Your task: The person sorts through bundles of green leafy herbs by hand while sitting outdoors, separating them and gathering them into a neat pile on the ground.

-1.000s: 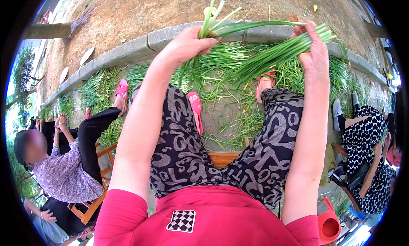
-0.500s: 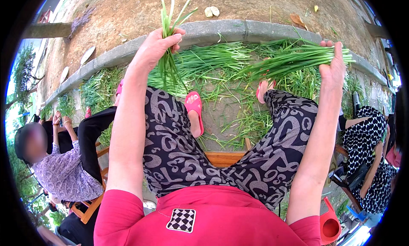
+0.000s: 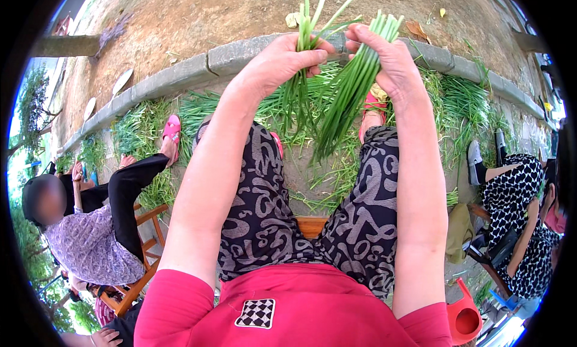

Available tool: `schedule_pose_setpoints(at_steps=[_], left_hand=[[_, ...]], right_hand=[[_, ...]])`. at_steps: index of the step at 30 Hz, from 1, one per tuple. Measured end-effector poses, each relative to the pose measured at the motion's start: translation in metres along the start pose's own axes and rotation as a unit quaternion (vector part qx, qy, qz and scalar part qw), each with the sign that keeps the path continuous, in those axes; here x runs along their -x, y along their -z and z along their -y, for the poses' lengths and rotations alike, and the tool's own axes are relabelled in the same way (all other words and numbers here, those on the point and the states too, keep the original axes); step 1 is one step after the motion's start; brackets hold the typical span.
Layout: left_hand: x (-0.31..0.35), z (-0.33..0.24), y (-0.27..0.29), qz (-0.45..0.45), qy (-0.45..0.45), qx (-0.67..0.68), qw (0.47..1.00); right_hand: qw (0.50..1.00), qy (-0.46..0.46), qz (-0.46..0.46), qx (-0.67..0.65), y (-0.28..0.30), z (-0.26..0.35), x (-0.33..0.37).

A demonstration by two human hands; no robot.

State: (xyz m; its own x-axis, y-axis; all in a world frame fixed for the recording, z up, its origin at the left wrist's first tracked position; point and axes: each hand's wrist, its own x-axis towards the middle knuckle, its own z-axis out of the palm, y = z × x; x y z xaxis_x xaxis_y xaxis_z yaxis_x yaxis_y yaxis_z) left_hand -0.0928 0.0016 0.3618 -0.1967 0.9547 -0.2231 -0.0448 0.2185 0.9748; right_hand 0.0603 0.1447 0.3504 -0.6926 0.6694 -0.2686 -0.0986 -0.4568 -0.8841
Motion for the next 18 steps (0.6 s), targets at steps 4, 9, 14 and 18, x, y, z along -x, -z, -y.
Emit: schedule_pose_setpoints(at_steps=[4,9,14,18], left_hand=[[-0.006,-0.003,-0.009,0.012,-0.008,0.012,1.000],[-0.004,-0.006,-0.012,0.008,0.009,0.001,1.000],[0.002,-0.003,-0.002,-0.008,0.027,-0.032,0.999],[0.007,0.004,0.010,-0.039,0.046,-0.029,0.998]], right_hand=[[1.000,-0.013,0.009,-0.013,-0.009,-0.001,0.000],[0.999,0.006,-0.008,-0.033,-0.010,0.004,0.003],[0.994,0.072,-0.051,-0.069,0.009,0.012,0.000],[0.978,0.101,-0.116,-0.143,0.040,0.026,0.006]])
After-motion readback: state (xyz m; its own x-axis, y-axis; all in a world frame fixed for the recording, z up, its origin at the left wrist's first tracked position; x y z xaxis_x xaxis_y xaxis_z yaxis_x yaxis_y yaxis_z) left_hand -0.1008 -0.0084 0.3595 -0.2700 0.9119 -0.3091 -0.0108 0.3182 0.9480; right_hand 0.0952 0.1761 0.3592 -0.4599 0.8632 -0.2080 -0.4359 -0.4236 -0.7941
